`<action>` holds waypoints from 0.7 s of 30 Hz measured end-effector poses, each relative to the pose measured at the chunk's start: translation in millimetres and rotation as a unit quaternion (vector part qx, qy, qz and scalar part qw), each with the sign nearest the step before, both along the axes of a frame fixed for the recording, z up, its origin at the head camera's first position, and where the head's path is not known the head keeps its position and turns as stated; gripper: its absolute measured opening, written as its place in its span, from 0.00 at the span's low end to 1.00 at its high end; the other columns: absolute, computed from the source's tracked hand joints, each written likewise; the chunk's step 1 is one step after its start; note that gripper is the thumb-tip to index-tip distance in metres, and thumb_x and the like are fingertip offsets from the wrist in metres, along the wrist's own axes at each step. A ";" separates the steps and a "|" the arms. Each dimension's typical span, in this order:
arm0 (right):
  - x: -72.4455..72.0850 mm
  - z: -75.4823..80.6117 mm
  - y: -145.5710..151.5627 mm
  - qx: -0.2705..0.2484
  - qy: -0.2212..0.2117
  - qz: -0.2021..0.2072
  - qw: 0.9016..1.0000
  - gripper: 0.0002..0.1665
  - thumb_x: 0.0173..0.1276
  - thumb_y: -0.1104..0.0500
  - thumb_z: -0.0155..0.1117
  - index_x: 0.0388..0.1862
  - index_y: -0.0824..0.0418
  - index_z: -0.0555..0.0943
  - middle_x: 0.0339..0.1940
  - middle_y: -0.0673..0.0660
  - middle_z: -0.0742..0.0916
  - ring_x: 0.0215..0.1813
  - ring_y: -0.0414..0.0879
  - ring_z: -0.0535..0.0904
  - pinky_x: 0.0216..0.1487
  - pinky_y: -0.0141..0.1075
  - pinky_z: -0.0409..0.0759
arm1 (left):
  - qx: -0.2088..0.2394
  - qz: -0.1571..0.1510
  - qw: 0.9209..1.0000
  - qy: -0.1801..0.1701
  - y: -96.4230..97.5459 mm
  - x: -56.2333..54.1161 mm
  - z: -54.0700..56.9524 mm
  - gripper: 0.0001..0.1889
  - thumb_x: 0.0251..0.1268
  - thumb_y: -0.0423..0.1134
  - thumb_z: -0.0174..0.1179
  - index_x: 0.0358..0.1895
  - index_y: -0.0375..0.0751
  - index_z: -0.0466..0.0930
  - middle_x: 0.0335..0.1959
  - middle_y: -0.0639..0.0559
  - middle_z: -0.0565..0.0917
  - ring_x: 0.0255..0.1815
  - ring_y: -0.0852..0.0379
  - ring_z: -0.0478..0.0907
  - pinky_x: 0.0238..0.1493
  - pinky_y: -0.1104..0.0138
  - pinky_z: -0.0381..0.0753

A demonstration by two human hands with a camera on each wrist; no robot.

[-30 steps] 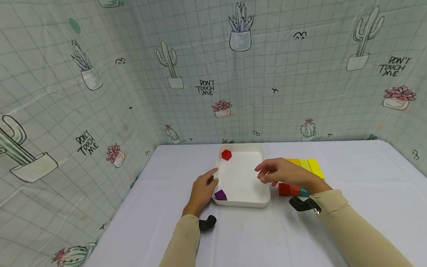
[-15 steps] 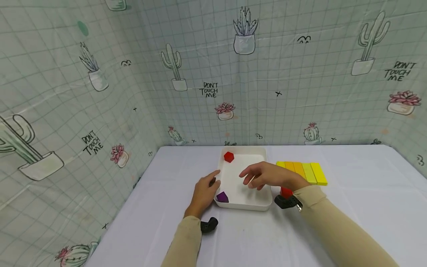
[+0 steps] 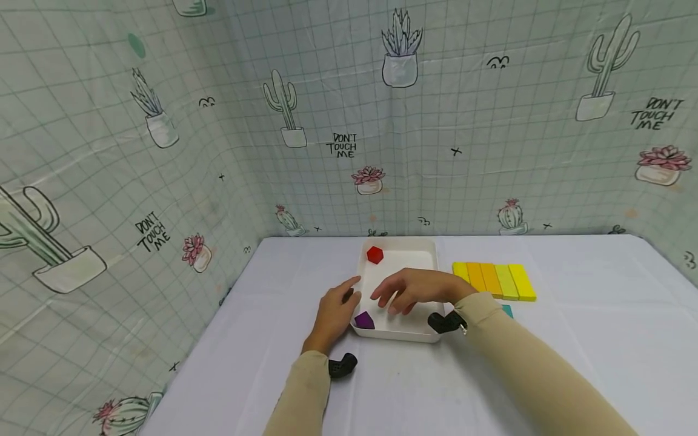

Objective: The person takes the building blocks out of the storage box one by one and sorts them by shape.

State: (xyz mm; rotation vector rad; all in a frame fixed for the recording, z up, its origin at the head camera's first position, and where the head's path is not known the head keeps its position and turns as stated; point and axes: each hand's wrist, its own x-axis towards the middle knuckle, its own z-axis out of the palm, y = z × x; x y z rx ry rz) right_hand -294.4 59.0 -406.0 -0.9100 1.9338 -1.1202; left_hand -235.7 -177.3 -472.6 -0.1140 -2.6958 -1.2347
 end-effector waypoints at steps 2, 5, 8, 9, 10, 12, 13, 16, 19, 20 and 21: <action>-0.6 -2.9 -4.7 0.005 -0.002 0.002 1.000 0.25 0.66 0.59 0.68 0.63 0.60 0.80 0.55 0.60 0.85 0.52 0.51 0.81 0.51 0.44 0.82 | -0.003 0.001 1.000 0.003 -0.6 -0.3 -0.7 0.22 0.74 0.46 0.55 0.69 0.53 0.76 0.55 0.47 0.83 0.58 0.47 0.77 0.64 0.48 0.71; -2.3 -9.0 -10.4 0.007 -0.007 0.002 1.000 0.24 0.66 0.60 0.69 0.61 0.58 0.82 0.54 0.60 0.85 0.51 0.51 0.81 0.50 0.43 0.83 | -0.006 0.001 1.000 0.002 -1.2 -1.1 -0.9 0.22 0.74 0.46 0.54 0.69 0.53 0.76 0.55 0.47 0.83 0.58 0.48 0.77 0.64 0.48 0.71; -3.7 -14.2 -15.3 0.013 -0.004 0.006 1.000 0.24 0.65 0.59 0.69 0.61 0.56 0.82 0.52 0.57 0.86 0.50 0.50 0.81 0.48 0.42 0.83 | -0.007 -0.002 1.000 0.003 -1.3 -1.0 -0.4 0.22 0.75 0.46 0.54 0.69 0.53 0.76 0.57 0.47 0.82 0.59 0.47 0.76 0.65 0.48 0.71; -4.1 -15.9 -16.8 0.014 -0.004 0.009 1.000 0.24 0.65 0.59 0.69 0.61 0.56 0.82 0.52 0.56 0.86 0.49 0.50 0.82 0.48 0.42 0.83 | -0.008 -0.003 1.000 0.003 -1.4 -0.7 -0.2 0.22 0.75 0.46 0.54 0.69 0.53 0.76 0.57 0.47 0.82 0.60 0.47 0.76 0.65 0.48 0.71; -4.1 -16.7 -18.7 0.018 -0.003 0.011 1.000 0.24 0.65 0.59 0.69 0.61 0.55 0.82 0.51 0.55 0.86 0.49 0.50 0.82 0.47 0.41 0.83 | -0.007 -0.004 1.000 0.004 -1.5 -0.2 -0.2 0.22 0.75 0.46 0.54 0.69 0.53 0.76 0.57 0.46 0.82 0.60 0.47 0.76 0.65 0.48 0.71; -4.3 -17.6 -21.9 0.029 -0.002 0.016 0.999 0.24 0.64 0.59 0.68 0.61 0.54 0.82 0.50 0.53 0.87 0.48 0.49 0.82 0.47 0.41 0.83 | -0.009 -0.006 1.000 0.007 -2.0 0.3 -0.3 0.22 0.75 0.45 0.54 0.69 0.52 0.76 0.56 0.46 0.83 0.59 0.47 0.76 0.64 0.48 0.71; -4.1 -17.1 -23.2 0.033 -0.003 0.017 0.999 0.24 0.64 0.59 0.68 0.60 0.53 0.82 0.50 0.53 0.87 0.48 0.49 0.82 0.47 0.41 0.83 | -0.010 -0.006 1.000 0.009 -2.3 0.4 -0.7 0.22 0.75 0.45 0.54 0.69 0.52 0.76 0.55 0.46 0.83 0.59 0.47 0.77 0.64 0.47 0.71; -4.1 -15.0 -26.5 0.045 -0.001 0.017 0.999 0.24 0.63 0.60 0.69 0.60 0.52 0.82 0.50 0.52 0.87 0.47 0.49 0.82 0.46 0.42 0.83 | -0.011 -0.007 1.000 0.015 -2.4 -0.4 -1.3 0.22 0.74 0.44 0.54 0.69 0.51 0.76 0.53 0.47 0.83 0.57 0.47 0.77 0.63 0.48 0.72; -3.5 -12.6 -29.9 0.054 0.010 0.017 0.998 0.25 0.61 0.60 0.69 0.59 0.52 0.83 0.49 0.52 0.86 0.46 0.49 0.81 0.44 0.41 0.83 | -0.014 -0.007 1.000 0.019 -2.1 -1.3 -0.6 0.22 0.74 0.45 0.55 0.68 0.52 0.77 0.52 0.47 0.84 0.56 0.48 0.77 0.62 0.48 0.73; -3.2 -12.3 -31.1 0.058 0.015 0.018 0.998 0.25 0.61 0.60 0.69 0.59 0.52 0.83 0.48 0.51 0.86 0.45 0.48 0.81 0.43 0.41 0.83 | -0.014 -0.008 1.000 0.019 -1.8 -1.5 -0.2 0.22 0.74 0.45 0.54 0.68 0.51 0.77 0.52 0.47 0.84 0.56 0.48 0.77 0.62 0.48 0.73; -2.6 -12.1 -32.3 0.063 0.019 0.020 0.998 0.25 0.61 0.60 0.69 0.59 0.52 0.83 0.47 0.51 0.86 0.44 0.48 0.81 0.42 0.40 0.83 | -0.013 -0.009 1.000 0.020 -1.6 -1.5 -0.1 0.22 0.74 0.45 0.54 0.68 0.51 0.77 0.52 0.47 0.84 0.56 0.47 0.78 0.62 0.48 0.73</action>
